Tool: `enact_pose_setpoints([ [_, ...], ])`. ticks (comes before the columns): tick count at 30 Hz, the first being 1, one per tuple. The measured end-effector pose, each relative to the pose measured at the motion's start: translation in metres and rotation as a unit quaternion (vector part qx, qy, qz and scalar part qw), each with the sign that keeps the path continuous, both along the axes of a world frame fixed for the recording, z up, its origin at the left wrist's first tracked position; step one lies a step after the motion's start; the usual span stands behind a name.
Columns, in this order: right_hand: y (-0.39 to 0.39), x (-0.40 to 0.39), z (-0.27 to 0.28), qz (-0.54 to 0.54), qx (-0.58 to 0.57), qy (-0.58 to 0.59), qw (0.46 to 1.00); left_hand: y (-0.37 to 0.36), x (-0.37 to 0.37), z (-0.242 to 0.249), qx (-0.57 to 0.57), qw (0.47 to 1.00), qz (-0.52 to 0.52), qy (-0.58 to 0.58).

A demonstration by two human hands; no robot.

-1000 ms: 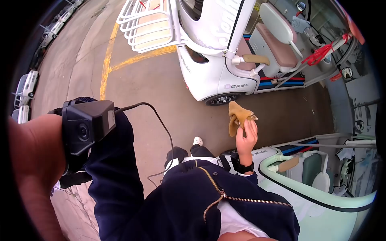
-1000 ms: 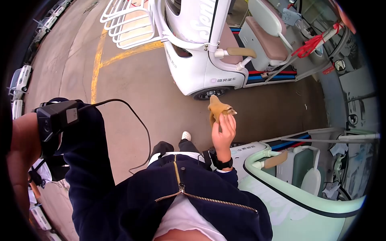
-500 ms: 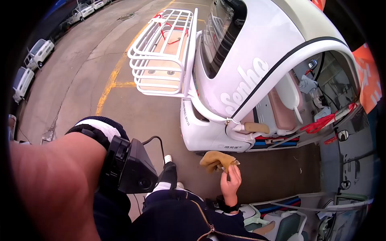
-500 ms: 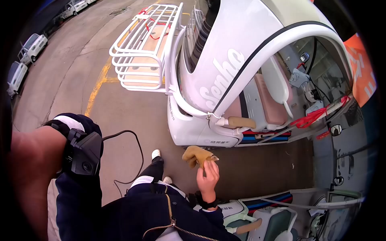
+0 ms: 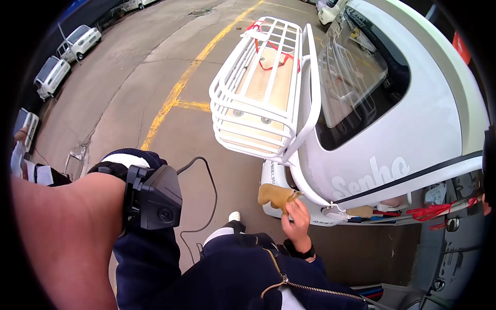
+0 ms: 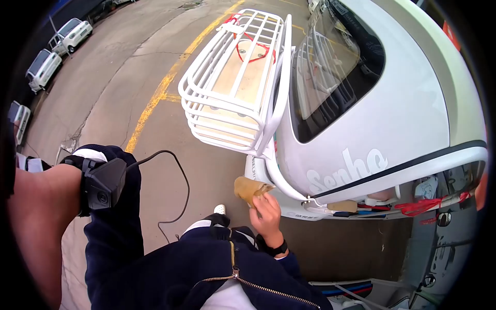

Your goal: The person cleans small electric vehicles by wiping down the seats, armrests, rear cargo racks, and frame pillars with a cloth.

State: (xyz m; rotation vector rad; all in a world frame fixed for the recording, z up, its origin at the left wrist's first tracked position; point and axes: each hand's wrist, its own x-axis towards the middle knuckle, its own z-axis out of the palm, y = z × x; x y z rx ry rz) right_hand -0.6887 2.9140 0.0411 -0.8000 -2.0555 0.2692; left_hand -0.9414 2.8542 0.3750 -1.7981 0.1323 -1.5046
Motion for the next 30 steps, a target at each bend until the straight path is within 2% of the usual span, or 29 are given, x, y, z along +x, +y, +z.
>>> enact_pose_setpoints([
  [4, 0.045, -0.03, 0.005, 0.037, 0.027, 0.032, 0.998, 0.005, -0.028, -0.024, -0.006, 0.994, -0.037, -0.099],
  [7, 0.081, -0.045, 0.051, 0.075, 0.013, 0.04, 0.996, 0.031, -0.044, -0.075, -0.077, 0.967, -0.119, -0.211],
  [8, 0.093, -0.048, 0.067, 0.091, 0.061, 0.028, 0.994, 0.041, -0.057, -0.112, -0.232, 0.95, -0.033, -0.208],
  [9, 0.104, -0.057, 0.082, 0.106, 0.113, 0.021, 0.988, 0.066, -0.054, -0.138, -0.358, 0.908, 0.082, -0.202],
  [10, 0.114, -0.069, 0.099, 0.116, 0.111, 0.028, 0.987, 0.083, -0.045, -0.16, -0.461, 0.844, 0.173, -0.214],
  [11, 0.125, -0.08, 0.115, 0.104, 0.145, 0.026, 0.984, 0.101, -0.042, -0.187, -0.481, 0.83, 0.225, -0.173],
  [12, 0.135, -0.089, 0.123, 0.089, 0.176, 0.02, 0.98, 0.115, -0.042, -0.222, -0.492, 0.828, 0.227, -0.145],
  [14, 0.161, -0.105, 0.123, 0.043, 0.123, -0.064, 0.989, 0.123, -0.027, -0.251, -0.548, 0.79, 0.238, -0.138],
  [15, 0.166, -0.114, 0.126, 0.016, 0.134, -0.134, 0.982, 0.125, -0.017, -0.261, -0.575, 0.769, 0.217, -0.177],
  [17, 0.168, -0.122, 0.119, 0.017, 0.11, -0.143, 0.983, 0.122, 0.0, -0.264, -0.605, 0.738, 0.172, -0.244],
  [22, 0.169, -0.12, 0.108, 0.011, 0.098, -0.132, 0.986, 0.132, 0.012, -0.285, -0.62, 0.705, 0.179, -0.295],
  [24, 0.17, -0.122, 0.108, 0.007, 0.096, -0.132, 0.987, 0.138, 0.01, -0.29, -0.624, 0.699, 0.177, -0.301],
  [26, 0.172, -0.122, 0.105, 0.005, 0.107, -0.122, 0.987, 0.142, 0.009, -0.294, -0.604, 0.705, 0.229, -0.292],
  [30, 0.163, -0.13, 0.098, -0.044, 0.118, -0.085, 0.988, 0.145, -0.001, -0.288, -0.636, 0.689, 0.183, -0.294],
])
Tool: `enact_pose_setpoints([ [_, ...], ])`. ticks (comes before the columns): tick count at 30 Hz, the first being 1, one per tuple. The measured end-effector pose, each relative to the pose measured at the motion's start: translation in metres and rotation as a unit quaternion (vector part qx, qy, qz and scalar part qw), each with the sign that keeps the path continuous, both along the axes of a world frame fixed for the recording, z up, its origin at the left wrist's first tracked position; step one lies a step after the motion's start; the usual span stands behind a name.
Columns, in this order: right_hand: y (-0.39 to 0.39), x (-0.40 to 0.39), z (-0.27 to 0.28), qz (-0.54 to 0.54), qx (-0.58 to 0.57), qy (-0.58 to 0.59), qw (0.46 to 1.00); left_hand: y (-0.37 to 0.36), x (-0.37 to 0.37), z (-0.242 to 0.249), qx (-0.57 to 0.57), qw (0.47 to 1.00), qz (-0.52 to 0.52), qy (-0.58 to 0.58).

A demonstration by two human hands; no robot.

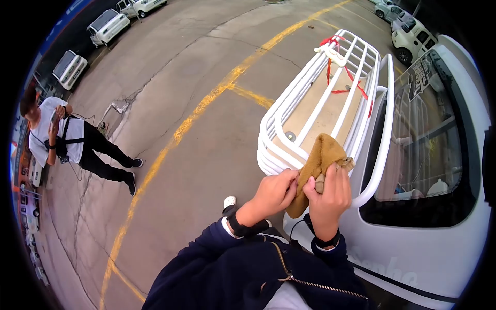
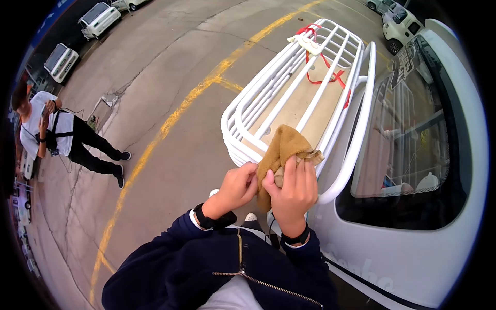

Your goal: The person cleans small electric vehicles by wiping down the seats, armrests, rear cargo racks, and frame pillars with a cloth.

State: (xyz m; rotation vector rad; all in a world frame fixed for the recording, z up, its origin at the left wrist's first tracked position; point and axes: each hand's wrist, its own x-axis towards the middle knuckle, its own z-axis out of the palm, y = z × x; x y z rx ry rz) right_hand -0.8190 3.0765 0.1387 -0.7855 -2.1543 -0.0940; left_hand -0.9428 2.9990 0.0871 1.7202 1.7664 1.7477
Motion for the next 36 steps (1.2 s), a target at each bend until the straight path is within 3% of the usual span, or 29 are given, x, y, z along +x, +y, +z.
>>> enact_pose_setpoints([
  [2, -0.012, -0.008, 0.004, -0.019, 0.01, -0.009, 1.0, -0.005, -0.011, 0.01, -0.04, 0.998, -0.04, 0.042],
  [7, -0.032, -0.069, 0.005, -0.121, 0.093, -0.048, 0.987, -0.008, -0.062, 0.009, -0.041, 0.994, -0.106, 0.008],
  [14, -0.026, -0.14, 0.004, -0.213, 0.074, 0.047, 0.973, -0.001, -0.153, 0.019, -0.078, 0.967, -0.24, -0.007],
  [16, -0.023, -0.136, -0.004, -0.211, 0.098, 0.068, 0.97, 0.007, -0.175, 0.025, -0.017, 0.946, -0.323, -0.01],
  [17, -0.022, -0.132, -0.008, -0.203, 0.092, 0.073, 0.972, 0.009, -0.185, 0.02, -0.045, 0.923, -0.381, -0.002],
  [20, -0.029, -0.123, -0.013, -0.24, 0.076, 0.048, 0.967, 0.026, -0.191, 0.006, -0.02, 0.889, -0.455, 0.033],
  [24, -0.032, -0.143, -0.013, -0.281, 0.034, 0.113, 0.952, 0.043, -0.196, -0.006, -0.065, 0.848, -0.526, -0.017],
  [28, -0.037, -0.18, -0.007, -0.41, 0.046, 0.023, 0.911, 0.071, -0.221, -0.022, -0.036, 0.846, -0.531, 0.037],
  [32, -0.029, -0.198, -0.022, -0.458, 0.211, -0.038, 0.863, 0.108, -0.25, -0.026, 0.023, 0.825, -0.551, 0.125],
  [34, -0.023, -0.217, -0.011, -0.464, 0.205, -0.137, 0.851, 0.149, -0.273, -0.024, 0.073, 0.782, -0.584, 0.204],
  [36, 0.001, -0.241, -0.014, -0.447, 0.18, -0.159, 0.862, 0.21, -0.299, -0.005, 0.098, 0.751, -0.6, 0.259],
])
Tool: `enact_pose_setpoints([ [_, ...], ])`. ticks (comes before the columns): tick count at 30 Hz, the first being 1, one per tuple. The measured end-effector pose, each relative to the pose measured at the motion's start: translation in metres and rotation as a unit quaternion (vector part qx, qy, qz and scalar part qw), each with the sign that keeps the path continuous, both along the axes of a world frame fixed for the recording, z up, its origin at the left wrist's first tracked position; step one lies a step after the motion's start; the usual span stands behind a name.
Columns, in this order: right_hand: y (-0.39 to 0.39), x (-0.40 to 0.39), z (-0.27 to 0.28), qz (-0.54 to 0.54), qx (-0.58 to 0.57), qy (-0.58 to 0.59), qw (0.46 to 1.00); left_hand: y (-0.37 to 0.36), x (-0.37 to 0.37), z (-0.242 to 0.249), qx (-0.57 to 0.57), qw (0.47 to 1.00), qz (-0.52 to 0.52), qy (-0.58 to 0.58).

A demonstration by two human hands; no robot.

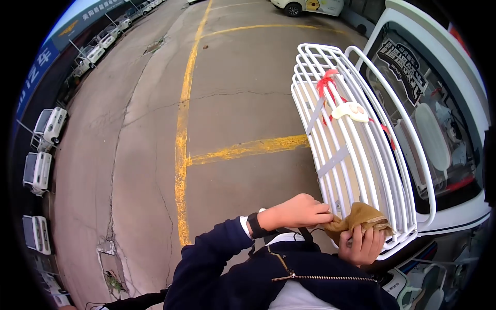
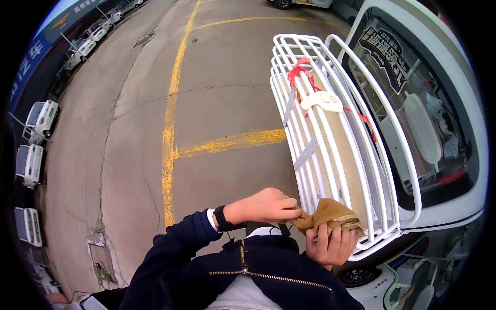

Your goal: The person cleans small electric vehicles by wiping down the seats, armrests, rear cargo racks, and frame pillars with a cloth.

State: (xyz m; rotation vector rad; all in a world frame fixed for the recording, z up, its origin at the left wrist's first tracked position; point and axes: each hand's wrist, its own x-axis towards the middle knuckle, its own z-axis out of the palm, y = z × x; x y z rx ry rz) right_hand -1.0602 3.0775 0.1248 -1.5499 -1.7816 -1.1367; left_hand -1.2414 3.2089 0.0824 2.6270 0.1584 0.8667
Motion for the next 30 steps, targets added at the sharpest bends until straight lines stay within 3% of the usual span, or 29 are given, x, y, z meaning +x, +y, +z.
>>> enact_pose_setpoints([
  [4, 0.072, -0.041, -0.008, 0.165, -0.147, 0.209, 0.953, 0.066, -0.021, -0.005, 0.059, 0.993, 0.071, 0.069],
  [6, 0.102, -0.046, -0.017, 0.159, -0.096, 0.275, 0.943, 0.091, -0.034, 0.0, 0.017, 0.989, 0.138, 0.053],
  [8, 0.115, -0.05, -0.025, 0.131, -0.017, 0.302, 0.944, 0.113, -0.048, 0.005, -0.034, 0.983, 0.18, 0.011],
  [10, 0.134, -0.062, -0.021, 0.104, -0.029, 0.3, 0.948, 0.129, -0.053, 0.008, -0.097, 0.97, 0.22, -0.031],
  [12, 0.16, -0.08, -0.012, -0.045, -0.044, 0.287, 0.956, 0.152, -0.055, 0.007, -0.222, 0.907, 0.278, -0.225],
  [13, 0.171, -0.079, -0.021, -0.089, -0.023, 0.202, 0.975, 0.166, -0.059, 0.006, -0.224, 0.91, 0.268, -0.223],
  [16, 0.202, -0.077, -0.038, -0.197, -0.028, 0.15, 0.969, 0.21, -0.079, 0.004, -0.156, 0.955, 0.189, -0.167],
  [18, 0.222, -0.082, -0.031, -0.246, 0.044, 0.114, 0.962, 0.238, -0.086, 0.003, -0.135, 0.971, 0.123, -0.152],
  [20, 0.233, -0.077, -0.031, -0.232, 0.097, 0.042, 0.967, 0.261, -0.087, 0.003, -0.112, 0.982, 0.057, -0.14],
  [22, 0.233, -0.081, -0.033, -0.243, 0.086, 0.042, 0.965, 0.273, -0.09, 0.002, -0.142, 0.983, -0.095, -0.068],
  [24, 0.23, -0.083, -0.026, -0.246, 0.075, 0.029, 0.966, 0.28, -0.09, -0.006, -0.148, 0.973, -0.17, -0.049],
  [27, 0.223, -0.088, -0.018, -0.257, 0.06, 0.088, 0.961, 0.313, -0.087, 0.014, -0.129, 0.955, -0.265, -0.041],
  [30, 0.246, -0.098, 0.025, -0.242, 0.188, 0.158, 0.939, 0.354, -0.075, 0.048, -0.105, 0.938, -0.321, -0.074],
])
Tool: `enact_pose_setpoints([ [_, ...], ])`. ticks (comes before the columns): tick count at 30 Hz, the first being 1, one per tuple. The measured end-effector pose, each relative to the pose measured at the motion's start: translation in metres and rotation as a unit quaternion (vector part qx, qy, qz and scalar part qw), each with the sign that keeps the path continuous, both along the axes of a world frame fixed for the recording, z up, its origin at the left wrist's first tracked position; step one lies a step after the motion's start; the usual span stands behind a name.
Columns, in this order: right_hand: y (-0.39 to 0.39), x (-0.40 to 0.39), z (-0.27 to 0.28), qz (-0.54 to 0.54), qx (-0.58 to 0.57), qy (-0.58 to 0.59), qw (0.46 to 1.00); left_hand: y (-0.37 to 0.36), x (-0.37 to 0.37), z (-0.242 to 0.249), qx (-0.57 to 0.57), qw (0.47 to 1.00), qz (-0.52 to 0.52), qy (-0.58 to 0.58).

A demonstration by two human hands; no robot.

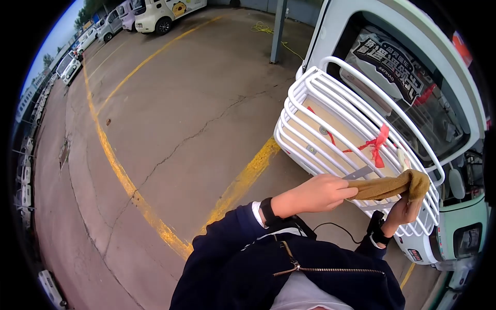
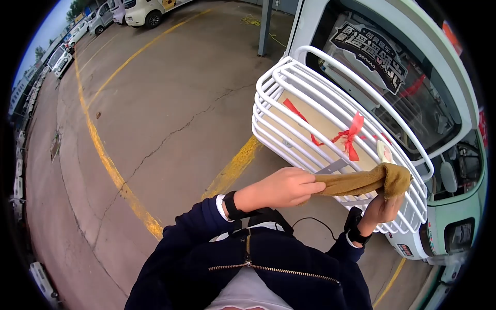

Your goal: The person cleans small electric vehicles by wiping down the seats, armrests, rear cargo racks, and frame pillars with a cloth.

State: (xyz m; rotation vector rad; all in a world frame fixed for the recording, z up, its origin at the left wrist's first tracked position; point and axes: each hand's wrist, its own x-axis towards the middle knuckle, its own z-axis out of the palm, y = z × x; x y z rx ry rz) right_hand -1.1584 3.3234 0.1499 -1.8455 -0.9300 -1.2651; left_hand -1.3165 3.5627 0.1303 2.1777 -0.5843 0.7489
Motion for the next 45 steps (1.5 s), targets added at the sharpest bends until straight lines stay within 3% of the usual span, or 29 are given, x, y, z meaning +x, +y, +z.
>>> enact_pose_setpoints([
  [1, 0.012, -0.001, 0.021, -0.004, 0.021, -0.008, 1.0, 0.012, 0.009, 0.014, 0.023, 0.998, 0.021, -0.061],
  [2, 0.031, -0.003, 0.051, -0.042, -0.031, -0.069, 0.996, 0.023, 0.02, 0.027, 0.044, 0.991, 0.042, -0.121],
  [5, 0.07, 0.0, 0.086, -0.077, -0.104, -0.041, 0.991, 0.054, 0.036, 0.053, 0.038, 0.984, 0.102, -0.141],
  [7, 0.073, -0.001, 0.073, -0.074, -0.067, 0.012, 0.995, 0.074, 0.041, 0.043, 0.044, 0.983, 0.1, -0.15],
  [11, 0.089, -0.034, 0.032, -0.084, -0.129, 0.003, 0.988, 0.109, 0.059, 0.015, 0.041, 0.978, 0.139, -0.153],
  [14, 0.121, -0.046, -0.004, -0.069, -0.191, 0.17, 0.964, 0.133, 0.072, 0.008, 0.036, 0.983, 0.131, -0.121],
  [18, 0.169, -0.045, -0.029, -0.095, -0.077, 0.164, 0.979, 0.163, 0.082, 0.021, 0.126, 0.976, 0.149, -0.096],
  [20, 0.19, -0.043, -0.035, -0.088, -0.045, 0.158, 0.983, 0.177, 0.086, 0.026, 0.157, 0.984, 0.053, -0.068],
  [22, 0.205, -0.04, -0.04, -0.058, -0.036, 0.046, 0.997, 0.187, 0.098, 0.034, 0.173, 0.981, 0.021, -0.082],
  [24, 0.211, -0.044, -0.042, -0.102, -0.077, 0.036, 0.991, 0.199, 0.111, 0.039, 0.247, 0.964, -0.095, -0.037],
  [28, 0.227, -0.038, -0.036, -0.167, -0.055, 0.025, 0.984, 0.209, 0.136, 0.051, 0.235, 0.948, -0.206, -0.053],
  [29, 0.232, -0.035, -0.041, -0.17, 0.015, -0.002, 0.985, 0.21, 0.144, 0.051, 0.215, 0.946, -0.225, -0.095],
  [30, 0.236, -0.038, -0.047, -0.1, 0.158, 0.049, 0.981, 0.21, 0.152, 0.058, 0.207, 0.943, -0.24, -0.098],
  [31, 0.241, -0.04, -0.051, -0.016, 0.311, 0.07, 0.948, 0.211, 0.163, 0.07, 0.172, 0.948, -0.232, -0.132],
  [33, 0.258, -0.053, -0.055, 0.109, 0.487, 0.115, 0.859, 0.219, 0.18, 0.094, 0.133, 0.947, -0.251, -0.148],
  [35, 0.301, -0.042, -0.022, -0.061, 0.385, 0.072, 0.918, 0.229, 0.207, 0.119, 0.116, 0.941, -0.285, -0.141],
  [36, 0.318, -0.043, -0.013, -0.203, 0.309, 0.069, 0.927, 0.231, 0.22, 0.125, 0.098, 0.939, -0.298, -0.139],
  [38, 0.338, -0.053, -0.017, -0.316, 0.221, 0.096, 0.918, 0.235, 0.248, 0.135, 0.106, 0.942, -0.248, -0.199],
  [40, 0.352, -0.056, -0.012, -0.368, 0.072, 0.109, 0.921, 0.236, 0.289, 0.134, 0.076, 0.926, -0.157, -0.335],
  [43, 0.361, -0.062, -0.011, -0.349, 0.109, 0.186, 0.912, 0.249, 0.319, 0.143, 0.032, 0.909, -0.124, -0.396],
  [44, 0.362, -0.058, -0.005, -0.363, 0.115, 0.194, 0.904, 0.256, 0.311, 0.152, 0.017, 0.936, -0.219, -0.276],
  [45, 0.363, -0.057, -0.006, -0.36, 0.146, 0.203, 0.899, 0.252, 0.319, 0.148, -0.004, 0.928, -0.237, -0.287],
])
